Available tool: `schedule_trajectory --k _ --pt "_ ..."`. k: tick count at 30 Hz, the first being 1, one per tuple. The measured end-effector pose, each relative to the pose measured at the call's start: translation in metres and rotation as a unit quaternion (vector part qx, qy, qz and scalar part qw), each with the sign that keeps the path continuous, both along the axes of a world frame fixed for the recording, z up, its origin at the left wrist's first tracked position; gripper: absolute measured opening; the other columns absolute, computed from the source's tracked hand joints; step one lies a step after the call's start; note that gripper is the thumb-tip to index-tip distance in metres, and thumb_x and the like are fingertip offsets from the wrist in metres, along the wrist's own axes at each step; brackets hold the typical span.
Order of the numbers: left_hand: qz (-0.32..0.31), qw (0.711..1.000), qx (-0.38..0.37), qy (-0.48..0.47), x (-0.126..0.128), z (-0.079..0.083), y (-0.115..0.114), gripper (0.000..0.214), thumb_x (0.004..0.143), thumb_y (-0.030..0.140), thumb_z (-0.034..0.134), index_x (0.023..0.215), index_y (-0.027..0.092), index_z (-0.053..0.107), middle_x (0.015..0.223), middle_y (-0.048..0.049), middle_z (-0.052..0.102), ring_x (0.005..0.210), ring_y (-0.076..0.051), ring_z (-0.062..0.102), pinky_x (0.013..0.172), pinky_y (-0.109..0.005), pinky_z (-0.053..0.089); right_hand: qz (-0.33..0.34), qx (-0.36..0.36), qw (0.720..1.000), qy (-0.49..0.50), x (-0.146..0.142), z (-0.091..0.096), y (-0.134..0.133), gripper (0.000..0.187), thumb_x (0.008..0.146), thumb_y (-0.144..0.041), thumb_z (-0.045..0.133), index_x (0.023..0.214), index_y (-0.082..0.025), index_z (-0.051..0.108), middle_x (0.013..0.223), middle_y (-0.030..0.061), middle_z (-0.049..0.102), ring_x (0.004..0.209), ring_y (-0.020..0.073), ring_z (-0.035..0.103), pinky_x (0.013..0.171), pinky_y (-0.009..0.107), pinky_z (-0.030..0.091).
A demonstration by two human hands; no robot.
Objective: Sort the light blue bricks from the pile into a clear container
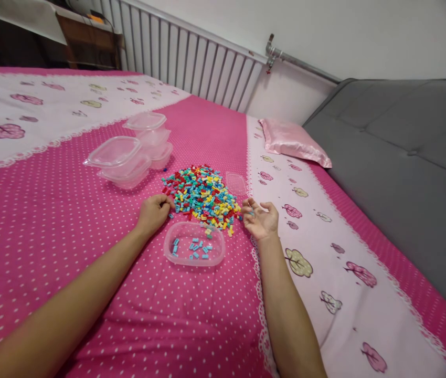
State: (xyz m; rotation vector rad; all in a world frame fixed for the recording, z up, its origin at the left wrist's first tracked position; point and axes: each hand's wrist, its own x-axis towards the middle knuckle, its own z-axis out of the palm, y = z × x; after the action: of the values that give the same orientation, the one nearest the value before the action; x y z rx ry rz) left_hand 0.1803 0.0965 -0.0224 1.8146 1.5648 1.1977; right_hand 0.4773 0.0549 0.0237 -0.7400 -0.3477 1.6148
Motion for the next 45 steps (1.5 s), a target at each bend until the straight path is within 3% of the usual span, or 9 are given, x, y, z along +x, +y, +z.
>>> schedule_trajectory --k 9,13,20,26,29,32,37,42,45 --pt "0.000 1.000 0.001 0.003 -0.001 -0.003 0.001 0.023 0.064 0.024 0.042 0.062 0.019 0.064 0.063 -0.0026 0.066 0.058 -0.018 0.058 0.062 -0.028 0.045 -0.036 -0.006 0.992 -0.123 -0.006 -0.004 0.006 0.026 0.071 -0.038 0.054 0.078 -0.014 0.062 0.069 0.0035 0.060 0.048 0.0072 0.046 0.033 0.015 0.022" --pt "0.001 1.000 -0.002 0.005 -0.001 -0.002 0.001 0.022 0.063 0.024 0.042 0.062 0.020 0.063 0.062 -0.0023 0.066 0.059 -0.018 0.058 0.063 -0.028 0.045 -0.036 0.000 0.971 -0.234 -0.009 -0.010 0.007 0.026 0.065 -0.040 0.064 0.073 -0.015 0.065 0.055 -0.0039 0.047 0.040 0.0036 0.030 0.033 0.016 0.013" --pt "0.005 1.000 -0.007 0.010 0.000 0.001 0.000 0.022 0.063 0.023 0.042 0.062 0.020 0.063 0.060 -0.0009 0.065 0.057 -0.016 0.056 0.062 -0.027 0.044 0.015 0.044 0.865 -0.499 -0.005 -0.025 0.003 0.026 0.053 -0.030 0.075 0.075 -0.015 0.072 0.054 -0.0037 0.053 0.050 0.0068 0.040 0.047 0.020 0.026" --pt "0.003 1.000 -0.004 0.004 0.000 0.001 0.000 0.022 0.063 0.023 0.042 0.062 0.020 0.064 0.063 -0.0018 0.066 0.058 -0.017 0.057 0.063 -0.027 0.044 0.057 0.076 0.735 -0.672 0.002 -0.033 0.007 0.025 0.057 -0.026 0.068 0.080 -0.019 0.076 0.043 -0.0080 0.043 0.047 0.0079 0.036 0.050 0.023 0.025" --pt "0.003 1.000 -0.005 0.002 0.000 0.001 -0.001 0.022 0.063 0.023 0.042 0.062 0.020 0.064 0.062 -0.0018 0.066 0.058 -0.017 0.057 0.062 -0.028 0.044 0.049 0.080 0.712 -0.695 0.003 -0.036 0.009 0.026 0.059 -0.028 0.068 0.081 -0.017 0.077 0.045 -0.0076 0.045 0.047 0.0077 0.036 0.051 0.023 0.025" --pt "0.003 1.000 -0.007 0.001 0.000 0.002 -0.001 0.021 0.062 0.022 0.042 0.061 0.020 0.063 0.061 -0.0015 0.066 0.057 -0.017 0.057 0.061 -0.027 0.044 0.049 0.073 0.739 -0.668 0.004 -0.037 0.009 0.029 0.057 -0.031 0.070 0.081 -0.016 0.076 0.044 -0.0081 0.041 0.046 0.0068 0.033 0.049 0.023 0.023" --pt "0.000 1.000 -0.008 -0.001 0.000 0.000 0.000 0.021 0.062 0.022 0.042 0.061 0.020 0.063 0.062 -0.0015 0.066 0.058 -0.016 0.057 0.062 -0.027 0.044 0.062 0.052 0.856 -0.510 0.003 -0.027 0.003 0.035 0.055 -0.030 0.077 0.086 -0.013 0.074 0.050 -0.0059 0.048 0.045 0.0041 0.030 0.042 0.018 0.021" --pt "-0.001 1.000 -0.008 -0.002 0.000 0.000 0.000 0.021 0.062 0.023 0.042 0.061 0.020 0.063 0.060 -0.0021 0.065 0.057 -0.017 0.057 0.060 -0.027 0.044 0.077 0.012 0.975 -0.210 0.004 -0.006 0.001 0.028 0.059 -0.015 0.077 0.086 -0.017 0.069 0.054 -0.0072 0.046 0.042 0.0023 0.026 0.032 0.012 0.013" --pt "-0.001 1.000 -0.006 -0.001 0.000 0.000 0.000 0.021 0.063 0.023 0.042 0.061 0.020 0.063 0.060 -0.0026 0.065 0.058 -0.018 0.057 0.061 -0.028 0.044 0.067 -0.011 0.997 -0.046 0.006 0.001 0.001 0.020 0.064 -0.011 0.071 0.081 -0.018 0.065 0.066 -0.0020 0.055 0.050 0.0038 0.041 0.031 0.009 0.022"
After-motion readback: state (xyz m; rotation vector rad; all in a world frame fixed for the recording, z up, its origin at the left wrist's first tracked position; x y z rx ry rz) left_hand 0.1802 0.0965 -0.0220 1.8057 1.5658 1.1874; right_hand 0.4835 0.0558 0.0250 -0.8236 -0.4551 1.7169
